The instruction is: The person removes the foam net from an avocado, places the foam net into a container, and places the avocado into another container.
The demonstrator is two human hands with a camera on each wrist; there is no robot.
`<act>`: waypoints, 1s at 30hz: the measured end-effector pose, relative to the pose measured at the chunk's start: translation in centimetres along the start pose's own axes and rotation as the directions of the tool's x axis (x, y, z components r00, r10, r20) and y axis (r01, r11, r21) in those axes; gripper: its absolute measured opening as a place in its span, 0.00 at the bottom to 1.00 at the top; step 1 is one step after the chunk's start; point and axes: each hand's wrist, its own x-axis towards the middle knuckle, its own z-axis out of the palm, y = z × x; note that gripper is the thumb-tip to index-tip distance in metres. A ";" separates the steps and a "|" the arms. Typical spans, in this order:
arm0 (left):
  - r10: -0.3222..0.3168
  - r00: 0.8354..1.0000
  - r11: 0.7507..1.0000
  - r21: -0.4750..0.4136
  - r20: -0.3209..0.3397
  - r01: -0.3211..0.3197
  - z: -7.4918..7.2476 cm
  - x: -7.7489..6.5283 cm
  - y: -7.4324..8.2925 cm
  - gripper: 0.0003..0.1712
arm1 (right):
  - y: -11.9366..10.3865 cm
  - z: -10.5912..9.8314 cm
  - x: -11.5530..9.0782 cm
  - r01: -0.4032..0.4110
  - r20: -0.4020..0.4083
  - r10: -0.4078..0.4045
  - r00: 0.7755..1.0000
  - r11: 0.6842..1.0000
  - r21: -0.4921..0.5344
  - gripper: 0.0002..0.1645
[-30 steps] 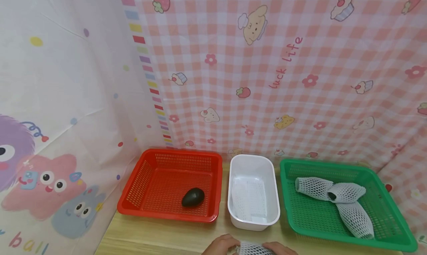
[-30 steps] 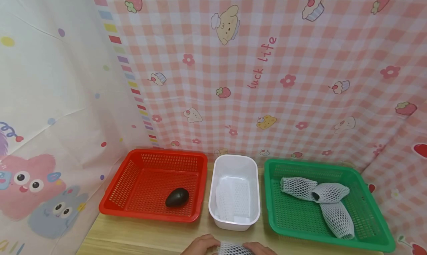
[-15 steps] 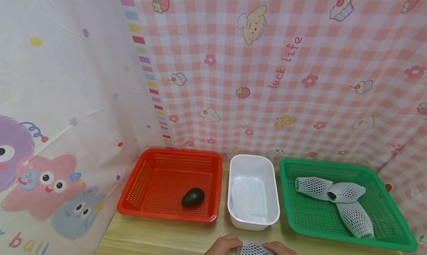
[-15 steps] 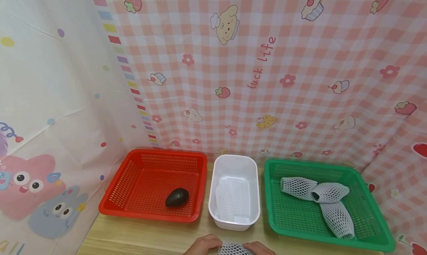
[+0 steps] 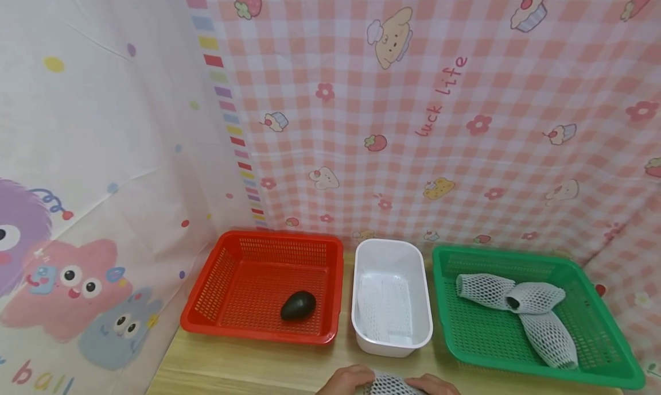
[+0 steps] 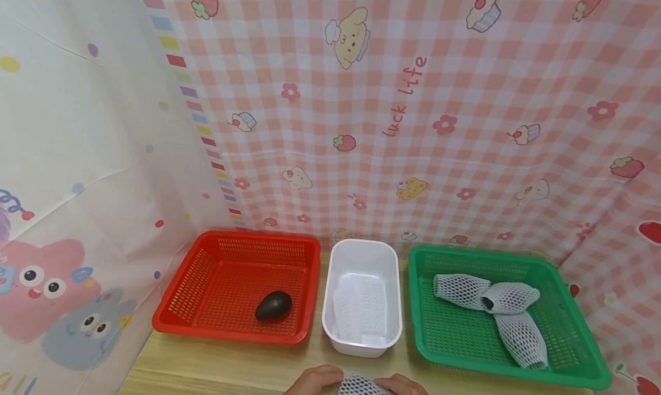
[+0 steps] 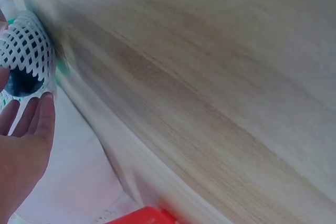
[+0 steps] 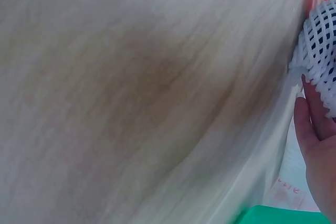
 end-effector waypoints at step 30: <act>-0.176 0.982 0.970 -0.161 0.063 0.185 -2.0 0.3 3.7 0.32 | -1.5 -0.3 0.3 -0.129 0.049 0.128 0.991 0.992 0.012 0.15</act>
